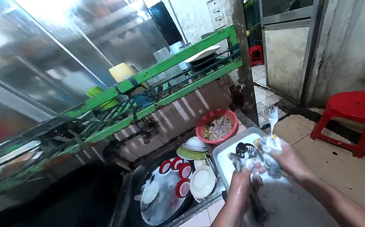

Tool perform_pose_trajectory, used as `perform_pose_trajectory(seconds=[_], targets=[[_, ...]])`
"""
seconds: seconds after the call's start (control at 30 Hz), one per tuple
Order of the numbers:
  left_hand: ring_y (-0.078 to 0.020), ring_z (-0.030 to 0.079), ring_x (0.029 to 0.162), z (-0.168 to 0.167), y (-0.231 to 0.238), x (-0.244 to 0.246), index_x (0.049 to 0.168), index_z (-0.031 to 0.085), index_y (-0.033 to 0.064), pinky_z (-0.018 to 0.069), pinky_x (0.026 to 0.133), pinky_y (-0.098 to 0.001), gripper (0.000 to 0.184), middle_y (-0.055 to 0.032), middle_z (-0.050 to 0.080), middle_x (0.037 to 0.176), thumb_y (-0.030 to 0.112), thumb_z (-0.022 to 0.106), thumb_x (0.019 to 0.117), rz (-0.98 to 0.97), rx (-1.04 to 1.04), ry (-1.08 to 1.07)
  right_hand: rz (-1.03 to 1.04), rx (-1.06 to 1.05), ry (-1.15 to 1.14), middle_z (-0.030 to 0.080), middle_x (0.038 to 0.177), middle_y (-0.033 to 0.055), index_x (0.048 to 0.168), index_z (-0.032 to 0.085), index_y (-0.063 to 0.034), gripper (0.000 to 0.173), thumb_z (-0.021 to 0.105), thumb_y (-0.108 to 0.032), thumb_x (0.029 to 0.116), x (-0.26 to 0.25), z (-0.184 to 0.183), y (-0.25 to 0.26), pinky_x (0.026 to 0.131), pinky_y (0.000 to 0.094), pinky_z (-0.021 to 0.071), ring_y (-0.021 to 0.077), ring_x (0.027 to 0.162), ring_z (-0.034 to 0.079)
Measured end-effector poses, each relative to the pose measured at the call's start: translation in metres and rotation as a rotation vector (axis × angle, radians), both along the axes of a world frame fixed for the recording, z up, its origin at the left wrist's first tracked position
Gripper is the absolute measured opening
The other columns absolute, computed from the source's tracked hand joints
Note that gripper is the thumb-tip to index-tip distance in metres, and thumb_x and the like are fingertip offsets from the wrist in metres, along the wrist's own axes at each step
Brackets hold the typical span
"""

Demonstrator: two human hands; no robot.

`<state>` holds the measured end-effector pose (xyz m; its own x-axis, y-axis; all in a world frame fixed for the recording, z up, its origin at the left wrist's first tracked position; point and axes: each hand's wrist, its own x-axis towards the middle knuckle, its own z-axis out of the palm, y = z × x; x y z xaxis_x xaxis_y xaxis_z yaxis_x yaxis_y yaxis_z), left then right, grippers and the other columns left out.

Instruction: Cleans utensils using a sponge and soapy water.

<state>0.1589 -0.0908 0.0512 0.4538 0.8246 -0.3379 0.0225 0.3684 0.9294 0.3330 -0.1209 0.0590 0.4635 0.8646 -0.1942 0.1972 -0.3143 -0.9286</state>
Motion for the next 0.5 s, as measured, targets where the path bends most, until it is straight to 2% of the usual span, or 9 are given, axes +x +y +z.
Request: perform_pose_trajectory(seconds=[0.07, 0.1, 0.13, 0.2, 0.23, 0.3, 0.37, 0.4, 0.5], targets=[[-0.0195, 0.072, 0.089, -0.008, 0.008, -0.008, 0.121, 0.066, -0.0044, 0.0595, 0.076, -0.0332, 0.040, -0.0145, 0.074, 0.112, 0.019, 0.036, 0.1114, -0.034, 0.059, -0.078, 0.192, -0.199, -0.085, 0.065, 0.123, 0.0242, 0.136, 0.058, -0.0019, 0.050, 0.070, -0.031, 0.0979, 0.024, 0.007, -0.001, 0.102, 0.0574, 0.0479, 0.0364, 0.115, 0.063], [-0.0232, 0.071, 0.100, -0.010, 0.010, -0.008, 0.121, 0.065, -0.0049, 0.0598, 0.085, -0.0374, 0.035, -0.0166, 0.072, 0.119, 0.016, 0.040, 0.1101, -0.018, 0.037, -0.127, 0.333, -0.300, -0.127, 0.063, 0.127, 0.0260, 0.137, 0.059, -0.0015, 0.051, 0.070, -0.032, 0.0977, 0.028, 0.008, -0.002, 0.105, 0.0591, 0.0445, 0.0389, 0.120, 0.060], [-0.0234, 0.070, 0.105, -0.011, 0.011, -0.006, 0.122, 0.066, -0.0039, 0.0582, 0.090, -0.0389, 0.031, -0.0162, 0.071, 0.120, 0.016, 0.046, 0.1085, -0.010, 0.006, -0.154, 0.473, -0.361, -0.166, 0.061, 0.130, 0.0282, 0.137, 0.059, -0.0001, 0.053, 0.070, -0.033, 0.0970, 0.025, 0.007, -0.003, 0.107, 0.0620, 0.0419, 0.0418, 0.123, 0.058], [-0.0229, 0.067, 0.115, -0.013, 0.010, -0.003, 0.126, 0.067, -0.0008, 0.0545, 0.101, -0.0418, 0.033, -0.0143, 0.070, 0.123, 0.020, 0.053, 0.1054, -0.078, -0.018, -0.162, 0.717, -0.328, -0.211, 0.064, 0.123, 0.0284, 0.129, 0.062, 0.0030, 0.049, 0.070, -0.032, 0.0962, 0.008, -0.002, -0.005, 0.102, 0.0632, 0.0450, 0.0417, 0.117, 0.061], [-0.0234, 0.067, 0.114, -0.014, 0.010, -0.001, 0.125, 0.067, -0.0006, 0.0544, 0.101, -0.0426, 0.033, -0.0144, 0.071, 0.120, 0.021, 0.053, 0.1047, -0.111, -0.032, -0.173, 0.826, -0.299, -0.236, 0.064, 0.120, 0.0287, 0.126, 0.062, 0.0048, 0.044, 0.068, -0.027, 0.0975, -0.002, -0.003, -0.007, 0.100, 0.0625, 0.0459, 0.0414, 0.114, 0.062], [-0.0245, 0.070, 0.101, -0.017, 0.014, 0.000, 0.119, 0.066, -0.0029, 0.0575, 0.093, -0.0425, 0.030, -0.0149, 0.073, 0.105, 0.018, 0.050, 0.1058, -0.099, -0.104, -0.239, 0.990, -0.253, -0.269, 0.064, 0.118, 0.0294, 0.125, 0.062, 0.0068, 0.040, 0.068, -0.022, 0.0974, -0.016, -0.006, -0.016, 0.099, 0.0616, 0.0462, 0.0416, 0.112, 0.063], [-0.0241, 0.071, 0.075, -0.013, 0.023, 0.002, 0.116, 0.063, -0.0037, 0.0623, 0.075, -0.0421, 0.028, -0.0123, 0.069, 0.083, 0.017, 0.046, 0.1089, 0.030, -0.217, -0.265, 1.087, -0.329, -0.284, 0.062, 0.124, 0.0305, 0.133, 0.057, 0.0054, 0.050, 0.071, -0.026, 0.0966, -0.016, -0.018, -0.023, 0.100, 0.0633, 0.0446, 0.0438, 0.116, 0.060], [-0.0210, 0.066, 0.063, -0.010, 0.028, 0.002, 0.115, 0.062, -0.0024, 0.0619, 0.066, -0.0407, 0.029, -0.0087, 0.064, 0.075, 0.020, 0.044, 0.1103, 0.087, -0.247, -0.236, 1.082, -0.373, -0.311, 0.061, 0.127, 0.0302, 0.136, 0.056, 0.0044, 0.054, 0.073, -0.028, 0.0954, -0.012, -0.023, -0.026, 0.102, 0.0632, 0.0441, 0.0440, 0.119, 0.059], [-0.0155, 0.058, 0.057, -0.006, 0.040, 0.001, 0.119, 0.060, 0.0005, 0.0562, 0.055, -0.0326, 0.028, -0.0056, 0.059, 0.077, 0.023, 0.045, 0.1105, 0.116, -0.255, -0.021, 0.820, -0.347, -0.298, 0.064, 0.123, 0.0224, 0.132, 0.059, -0.0014, 0.050, 0.076, -0.025, 0.0913, 0.011, -0.027, -0.025, 0.098, 0.0563, 0.0498, 0.0358, 0.114, 0.063]])
